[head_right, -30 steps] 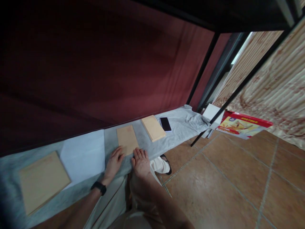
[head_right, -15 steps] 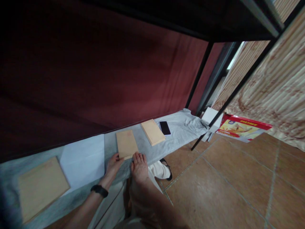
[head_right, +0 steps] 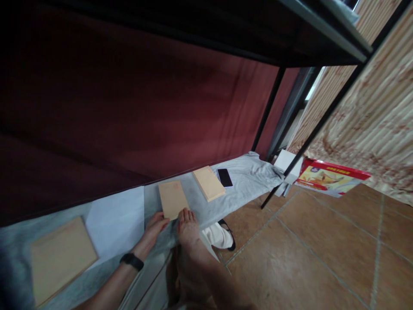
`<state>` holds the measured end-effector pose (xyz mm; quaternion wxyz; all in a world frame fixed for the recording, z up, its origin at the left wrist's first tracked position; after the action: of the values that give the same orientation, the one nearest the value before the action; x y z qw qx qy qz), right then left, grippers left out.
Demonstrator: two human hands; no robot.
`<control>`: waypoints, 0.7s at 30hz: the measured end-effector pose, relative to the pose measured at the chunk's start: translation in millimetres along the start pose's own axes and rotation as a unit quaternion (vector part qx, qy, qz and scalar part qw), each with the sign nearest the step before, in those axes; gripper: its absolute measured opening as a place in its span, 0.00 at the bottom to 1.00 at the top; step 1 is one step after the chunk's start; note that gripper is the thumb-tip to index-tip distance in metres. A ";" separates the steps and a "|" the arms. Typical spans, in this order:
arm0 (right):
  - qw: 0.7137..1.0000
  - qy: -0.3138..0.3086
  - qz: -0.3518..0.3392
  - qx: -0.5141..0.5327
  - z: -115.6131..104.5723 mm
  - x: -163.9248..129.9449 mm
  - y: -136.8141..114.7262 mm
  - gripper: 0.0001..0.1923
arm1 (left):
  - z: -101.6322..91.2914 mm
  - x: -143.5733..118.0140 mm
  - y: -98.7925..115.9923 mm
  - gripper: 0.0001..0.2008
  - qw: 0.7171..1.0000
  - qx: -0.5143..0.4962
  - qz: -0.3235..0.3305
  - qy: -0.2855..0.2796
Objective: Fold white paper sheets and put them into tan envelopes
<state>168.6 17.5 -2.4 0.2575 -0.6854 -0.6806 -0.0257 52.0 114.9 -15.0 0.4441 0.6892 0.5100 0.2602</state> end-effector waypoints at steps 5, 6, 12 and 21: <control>0.975 0.056 0.087 0.197 -24.9 16.2 18.0 0.15 | 1.5 -9.0 37.3 0.18 0.996 -0.083 -0.031 -0.018; 0.959 0.077 0.117 0.246 -28.6 18.4 26.3 0.13 | 2.2 -10.5 44.8 0.20 0.994 -0.105 -0.031 -0.024; 0.808 0.170 0.254 0.503 -18.5 10.7 54.0 0.13 | 5.6 -25.4 38.2 0.28 0.965 -0.224 -0.136 0.014; 0.609 0.149 0.324 0.708 26.5 -24.3 16.8 0.14 | 28.3 -32.5 33.1 0.25 0.929 -0.324 -0.166 -0.068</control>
<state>174.4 6.5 -40.1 0.7519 -0.4516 -0.1729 0.4481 79.4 71.9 3.8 0.7137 0.4290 0.4740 0.2862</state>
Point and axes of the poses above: each hand's wrist, its own x-axis towards the middle knuckle, its own z-axis out of the palm, y = z × x, the point moved 7 cm from there along x, towards the middle knuckle, and after that the axes turned 10 degrees about -z, right-handed, at the moved point
